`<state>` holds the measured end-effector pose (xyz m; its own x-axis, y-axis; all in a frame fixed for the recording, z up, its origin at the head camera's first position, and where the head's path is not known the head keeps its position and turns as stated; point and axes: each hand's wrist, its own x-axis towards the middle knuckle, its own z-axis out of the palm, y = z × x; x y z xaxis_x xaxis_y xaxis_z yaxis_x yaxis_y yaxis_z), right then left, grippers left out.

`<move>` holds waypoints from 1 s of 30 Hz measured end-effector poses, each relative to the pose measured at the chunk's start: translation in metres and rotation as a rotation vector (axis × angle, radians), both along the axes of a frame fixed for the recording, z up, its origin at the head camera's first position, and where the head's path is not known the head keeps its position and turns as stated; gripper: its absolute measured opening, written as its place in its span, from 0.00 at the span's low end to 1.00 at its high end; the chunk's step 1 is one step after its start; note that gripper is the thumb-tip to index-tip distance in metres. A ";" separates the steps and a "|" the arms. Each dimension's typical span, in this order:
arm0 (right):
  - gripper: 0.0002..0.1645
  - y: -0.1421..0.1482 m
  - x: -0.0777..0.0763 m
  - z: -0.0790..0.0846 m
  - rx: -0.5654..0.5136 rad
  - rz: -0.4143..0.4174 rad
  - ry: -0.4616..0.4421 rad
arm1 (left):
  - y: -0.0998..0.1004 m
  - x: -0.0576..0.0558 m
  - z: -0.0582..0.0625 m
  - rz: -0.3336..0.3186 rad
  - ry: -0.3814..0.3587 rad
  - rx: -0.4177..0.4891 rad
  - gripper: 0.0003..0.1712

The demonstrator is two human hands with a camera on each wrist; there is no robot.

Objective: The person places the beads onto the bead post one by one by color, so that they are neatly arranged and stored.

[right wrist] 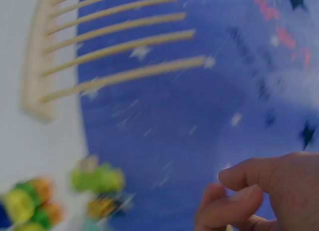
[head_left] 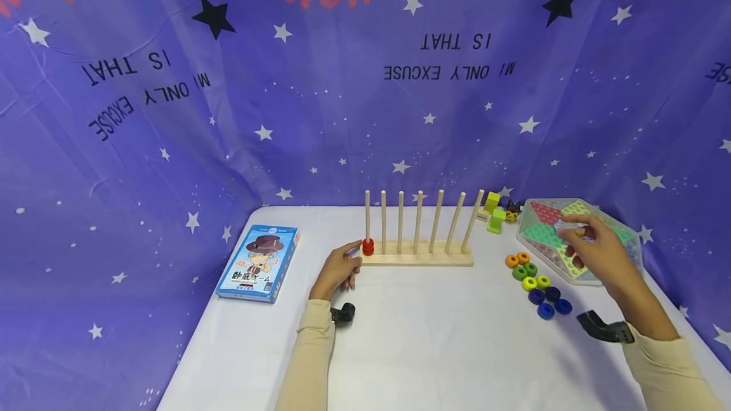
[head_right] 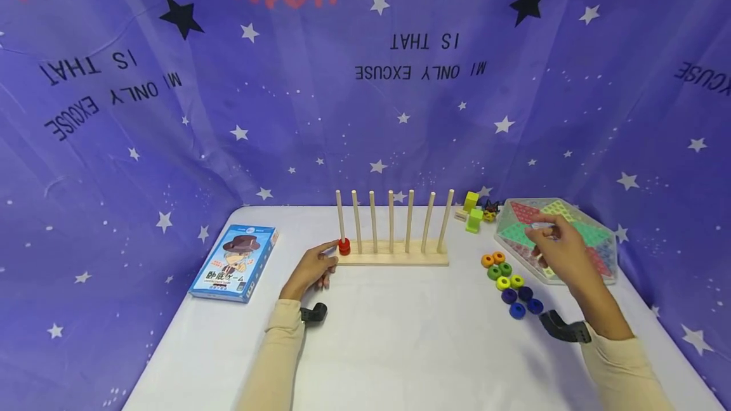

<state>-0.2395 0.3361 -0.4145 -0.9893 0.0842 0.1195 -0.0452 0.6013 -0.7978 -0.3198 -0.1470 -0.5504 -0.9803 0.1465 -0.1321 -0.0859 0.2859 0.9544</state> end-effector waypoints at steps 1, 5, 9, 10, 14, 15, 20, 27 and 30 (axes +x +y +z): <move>0.31 0.009 0.005 -0.014 -0.006 -0.004 -0.018 | 0.000 0.000 -0.002 -0.001 -0.004 0.004 0.30; 0.35 0.031 0.023 -0.062 -0.010 -0.012 -0.134 | -0.001 0.000 -0.006 0.004 -0.008 0.008 0.30; 0.41 0.042 0.038 -0.092 -0.036 -0.008 -0.282 | -0.001 0.000 -0.004 0.002 -0.004 0.008 0.30; 0.43 0.044 0.040 -0.096 -0.041 -0.007 -0.313 | 0.000 0.000 -0.004 0.003 -0.001 0.009 0.30; 0.46 0.047 0.044 -0.106 -0.049 -0.019 -0.414 | 0.000 -0.001 -0.003 0.008 0.002 0.007 0.29; 0.46 0.048 0.045 -0.109 -0.046 -0.019 -0.427 | 0.001 -0.001 -0.003 0.007 0.003 0.005 0.29; 0.44 0.046 0.046 -0.120 -0.031 -0.037 -0.455 | 0.001 -0.001 -0.003 0.012 0.007 -0.010 0.29; 0.41 0.044 0.047 -0.128 -0.034 -0.069 -0.485 | 0.003 0.001 -0.001 0.007 0.008 -0.015 0.29; 0.40 0.042 0.044 -0.129 -0.027 -0.083 -0.484 | 0.002 0.002 0.001 0.014 0.013 -0.022 0.29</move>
